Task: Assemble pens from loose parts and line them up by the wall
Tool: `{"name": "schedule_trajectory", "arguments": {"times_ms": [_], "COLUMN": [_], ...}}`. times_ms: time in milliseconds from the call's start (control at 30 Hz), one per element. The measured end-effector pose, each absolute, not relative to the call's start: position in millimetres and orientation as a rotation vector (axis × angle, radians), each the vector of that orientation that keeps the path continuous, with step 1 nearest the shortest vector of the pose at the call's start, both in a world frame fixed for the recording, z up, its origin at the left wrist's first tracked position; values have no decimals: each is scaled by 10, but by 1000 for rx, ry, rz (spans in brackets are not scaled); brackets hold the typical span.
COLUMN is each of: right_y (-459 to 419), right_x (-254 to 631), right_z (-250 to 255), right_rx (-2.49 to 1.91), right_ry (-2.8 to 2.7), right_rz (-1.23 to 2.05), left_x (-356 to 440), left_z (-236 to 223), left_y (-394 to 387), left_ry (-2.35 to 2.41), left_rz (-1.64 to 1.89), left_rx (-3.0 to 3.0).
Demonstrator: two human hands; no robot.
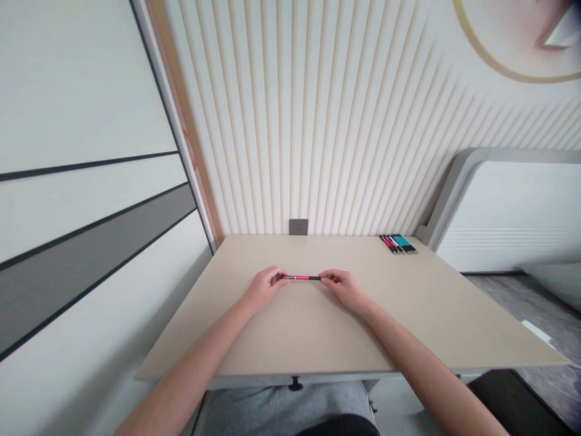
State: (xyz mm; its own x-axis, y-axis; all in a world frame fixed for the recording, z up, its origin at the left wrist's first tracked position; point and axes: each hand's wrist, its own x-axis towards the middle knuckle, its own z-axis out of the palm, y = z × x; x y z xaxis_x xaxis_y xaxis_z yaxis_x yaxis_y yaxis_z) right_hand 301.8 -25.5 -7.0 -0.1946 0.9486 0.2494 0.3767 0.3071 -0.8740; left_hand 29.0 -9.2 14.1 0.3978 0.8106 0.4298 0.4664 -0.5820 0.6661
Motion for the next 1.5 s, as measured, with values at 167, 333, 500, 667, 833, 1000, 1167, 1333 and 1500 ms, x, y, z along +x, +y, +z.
{"name": "schedule_trajectory", "arguments": {"times_ms": [167, 333, 500, 667, 833, 1000, 1167, 1333, 1500], "right_y": [-281, -284, -297, -348, -327, -333, -349, -317, -346], "right_x": [2988, 2972, 2972, 3081, 3213, 3158, 3022, 3023, 3089], "right_z": [-81, -93, -30, 171, 272, 271, 218, 241, 370], "right_rx": [-1169, -1108, -1121, -1107, -1151, -1113, -1187, -1100, -1112], "right_ry": [-1772, -1722, -1609, -1511, -1813, -1920, -1657, -1395, -1537], "right_rz": [961, 1003, 923, 497, 261, 260, 550, 721, 429], "left_x": [301, 286, 296, 295, 260, 251, 266, 281, 285], "left_z": [189, 188, 118, 17, -44, -47, 22, 49, 21], "left_y": [-127, -121, -88, -41, 2, 11, -22, -48, -48], "left_ry": [944, 929, 1007, 1080, 1171, 1171, 1117, 1090, 1104], "left_rz": [1157, 1169, 1027, 947, 950, 936, 877, 819, 818], "left_rx": [2129, 2149, 2191, 2286, 2375, 2426, 2448, 2476, 2478]}}
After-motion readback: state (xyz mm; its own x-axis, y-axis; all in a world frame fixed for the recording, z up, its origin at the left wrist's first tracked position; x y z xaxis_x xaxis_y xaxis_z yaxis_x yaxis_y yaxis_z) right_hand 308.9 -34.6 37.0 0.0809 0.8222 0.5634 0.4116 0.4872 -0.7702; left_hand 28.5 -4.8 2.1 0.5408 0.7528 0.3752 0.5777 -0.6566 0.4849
